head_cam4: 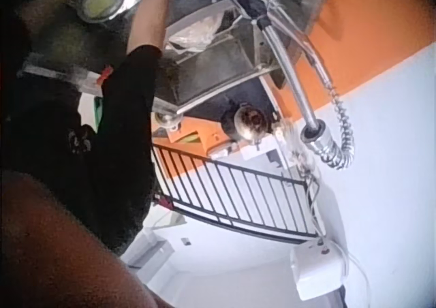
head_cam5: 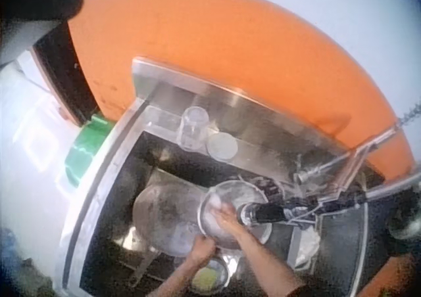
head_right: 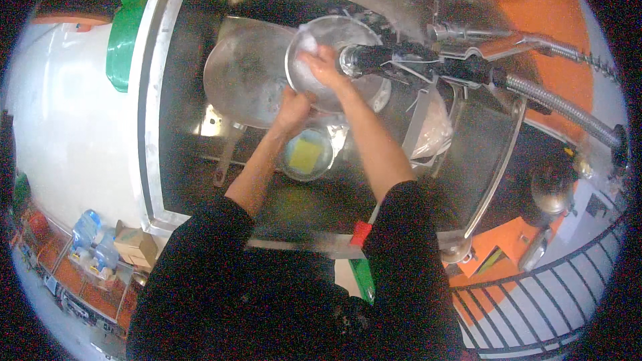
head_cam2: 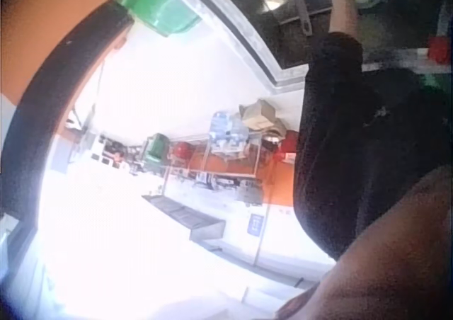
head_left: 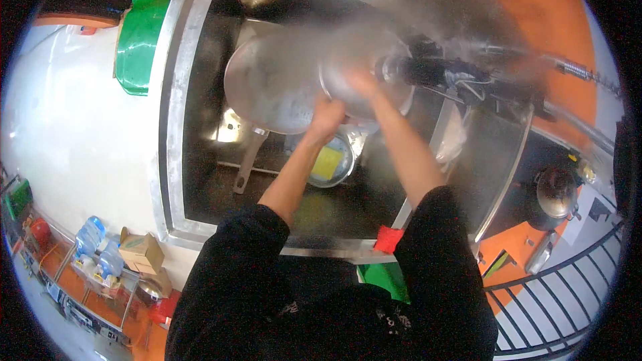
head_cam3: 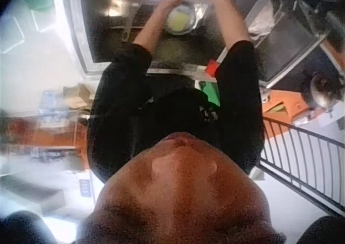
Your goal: The person pours water into a pot and a small bowl, lights a gas stove to heat them, and then washes several bowls and a pan using a sponge and soap at a sink.
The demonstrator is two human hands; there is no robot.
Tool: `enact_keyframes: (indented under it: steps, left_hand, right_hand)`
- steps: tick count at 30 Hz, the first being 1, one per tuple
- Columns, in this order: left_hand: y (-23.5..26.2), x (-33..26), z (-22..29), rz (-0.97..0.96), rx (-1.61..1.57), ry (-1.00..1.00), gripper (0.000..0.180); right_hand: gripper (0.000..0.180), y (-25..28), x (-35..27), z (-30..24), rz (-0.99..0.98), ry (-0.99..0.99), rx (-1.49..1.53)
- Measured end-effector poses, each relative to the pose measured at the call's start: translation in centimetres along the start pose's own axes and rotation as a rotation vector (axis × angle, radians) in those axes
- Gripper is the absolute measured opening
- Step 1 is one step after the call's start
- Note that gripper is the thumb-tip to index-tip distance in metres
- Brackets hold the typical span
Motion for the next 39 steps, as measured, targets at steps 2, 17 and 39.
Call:
enact_keyframes:
  steps: [2, 17, 39]
  left_hand:
    - [0.0, -0.6, 0.6, 0.026, 0.033, 0.003, 0.047]
    - [2.2, 0.6, -4.1, 0.144, -0.069, -0.031, 0.035]
    - [1.6, 1.3, -6.0, 0.224, -0.101, 0.004, 0.038]
  right_hand:
    - [0.039, -0.4, -0.8, 2.8, -0.245, 0.273, -0.165]
    - [0.034, -0.1, -0.9, -3.2, -0.17, 0.044, -0.044]
    - [0.038, 3.2, -0.1, 0.9, 0.118, -0.143, 0.018]
Point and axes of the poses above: each hand's wrist, its own x-axis towards the middle knuckle, its own y-axis out of the back of the hand, z = x × y, the point moved 7 cm from there along x, towards the middle knuckle, and after that the axes turned 7 degrees about -x, right-handed, at the moved point
